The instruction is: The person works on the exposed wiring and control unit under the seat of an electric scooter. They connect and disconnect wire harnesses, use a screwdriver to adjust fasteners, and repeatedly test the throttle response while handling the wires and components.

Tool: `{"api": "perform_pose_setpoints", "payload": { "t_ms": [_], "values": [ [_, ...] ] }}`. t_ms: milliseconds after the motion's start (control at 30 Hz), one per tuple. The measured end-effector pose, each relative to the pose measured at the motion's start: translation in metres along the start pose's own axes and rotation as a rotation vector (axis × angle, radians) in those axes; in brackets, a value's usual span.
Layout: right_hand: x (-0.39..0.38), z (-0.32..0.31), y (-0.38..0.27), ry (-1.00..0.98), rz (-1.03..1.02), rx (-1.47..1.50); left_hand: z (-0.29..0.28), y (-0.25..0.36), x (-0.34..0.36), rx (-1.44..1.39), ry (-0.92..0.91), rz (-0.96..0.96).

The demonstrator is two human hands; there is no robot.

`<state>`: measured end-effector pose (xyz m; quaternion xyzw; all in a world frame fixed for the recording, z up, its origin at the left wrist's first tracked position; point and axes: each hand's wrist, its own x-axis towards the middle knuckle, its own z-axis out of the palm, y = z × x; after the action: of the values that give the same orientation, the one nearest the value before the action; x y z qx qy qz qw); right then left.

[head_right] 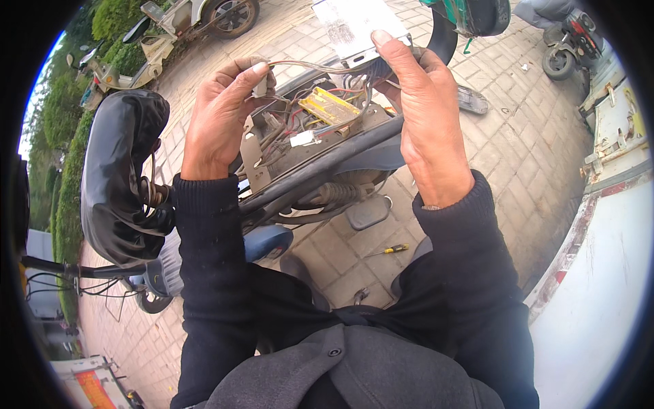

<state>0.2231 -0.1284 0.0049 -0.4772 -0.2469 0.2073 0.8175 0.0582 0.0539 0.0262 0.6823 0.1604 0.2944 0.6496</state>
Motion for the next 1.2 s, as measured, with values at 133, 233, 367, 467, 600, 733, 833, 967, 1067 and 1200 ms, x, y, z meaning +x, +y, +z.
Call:
{"api": "perform_pose_setpoints", "payload": {
  "t_ms": [133, 233, 367, 467, 600, 733, 833, 967, 1067, 1200],
  "values": [
    [0.004, -0.003, 0.0, 0.011, 0.017, -0.021, -0.006, 0.001, 0.0, -0.039, -0.046, -0.059],
    [0.006, -0.005, 0.001, 0.015, 0.025, -0.067, -0.007, 0.0, -0.002, -0.098, -0.065, -0.071],
    [0.008, -0.007, 0.003, 0.002, 0.018, -0.091, -0.008, 0.001, -0.009, -0.136, -0.098, -0.088],
    [0.009, -0.008, 0.003, -0.011, 0.011, -0.087, -0.008, 0.001, -0.013, -0.119, -0.086, -0.116],
    [0.008, -0.007, 0.003, -0.008, 0.006, -0.066, -0.007, 0.002, -0.018, -0.098, -0.106, -0.128],
    [0.008, -0.008, 0.002, -0.022, 0.008, -0.046, -0.006, 0.005, -0.023, -0.077, -0.17, -0.12],
    [0.009, -0.009, 0.002, -0.027, 0.019, -0.049, -0.003, 0.008, -0.025, -0.015, -0.153, -0.114],
    [0.009, -0.009, 0.002, 0.004, 0.016, -0.075, 0.002, 0.01, -0.026, 0.041, -0.182, -0.099],
    [0.009, -0.009, 0.002, 0.0, 0.021, -0.07, 0.004, 0.01, -0.026, 0.091, -0.158, -0.097],
    [0.008, -0.009, 0.002, -0.001, 0.021, -0.064, 0.006, 0.007, -0.026, 0.079, -0.133, -0.074]
  ]
}}
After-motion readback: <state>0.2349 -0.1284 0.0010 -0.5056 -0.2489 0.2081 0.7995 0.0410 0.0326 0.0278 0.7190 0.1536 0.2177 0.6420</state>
